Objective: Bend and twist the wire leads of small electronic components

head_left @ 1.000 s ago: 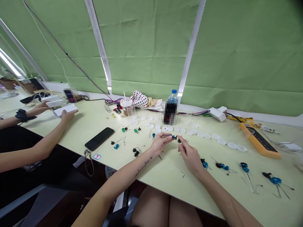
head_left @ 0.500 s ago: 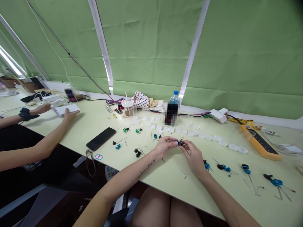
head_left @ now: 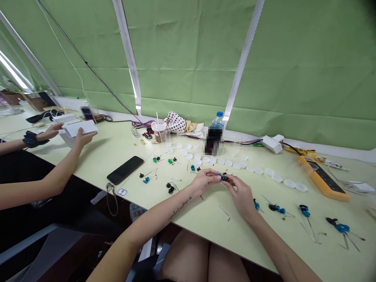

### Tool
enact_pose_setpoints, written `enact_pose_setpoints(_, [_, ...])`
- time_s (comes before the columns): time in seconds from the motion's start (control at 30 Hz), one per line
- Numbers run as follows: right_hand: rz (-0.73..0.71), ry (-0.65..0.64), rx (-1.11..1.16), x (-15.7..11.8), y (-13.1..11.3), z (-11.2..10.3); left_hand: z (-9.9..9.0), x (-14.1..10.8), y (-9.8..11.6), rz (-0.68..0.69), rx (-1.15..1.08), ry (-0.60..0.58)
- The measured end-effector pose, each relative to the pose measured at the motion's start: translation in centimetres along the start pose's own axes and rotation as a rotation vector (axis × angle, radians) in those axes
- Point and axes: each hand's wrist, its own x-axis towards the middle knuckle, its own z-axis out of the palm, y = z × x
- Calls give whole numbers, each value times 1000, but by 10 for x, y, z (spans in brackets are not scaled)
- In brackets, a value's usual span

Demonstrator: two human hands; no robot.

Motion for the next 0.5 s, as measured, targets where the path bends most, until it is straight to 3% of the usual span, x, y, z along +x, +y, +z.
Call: enact_pose_setpoints(0.5, [12,-32,10,0,-2,-3,1,0,2,-49,-26,-29])
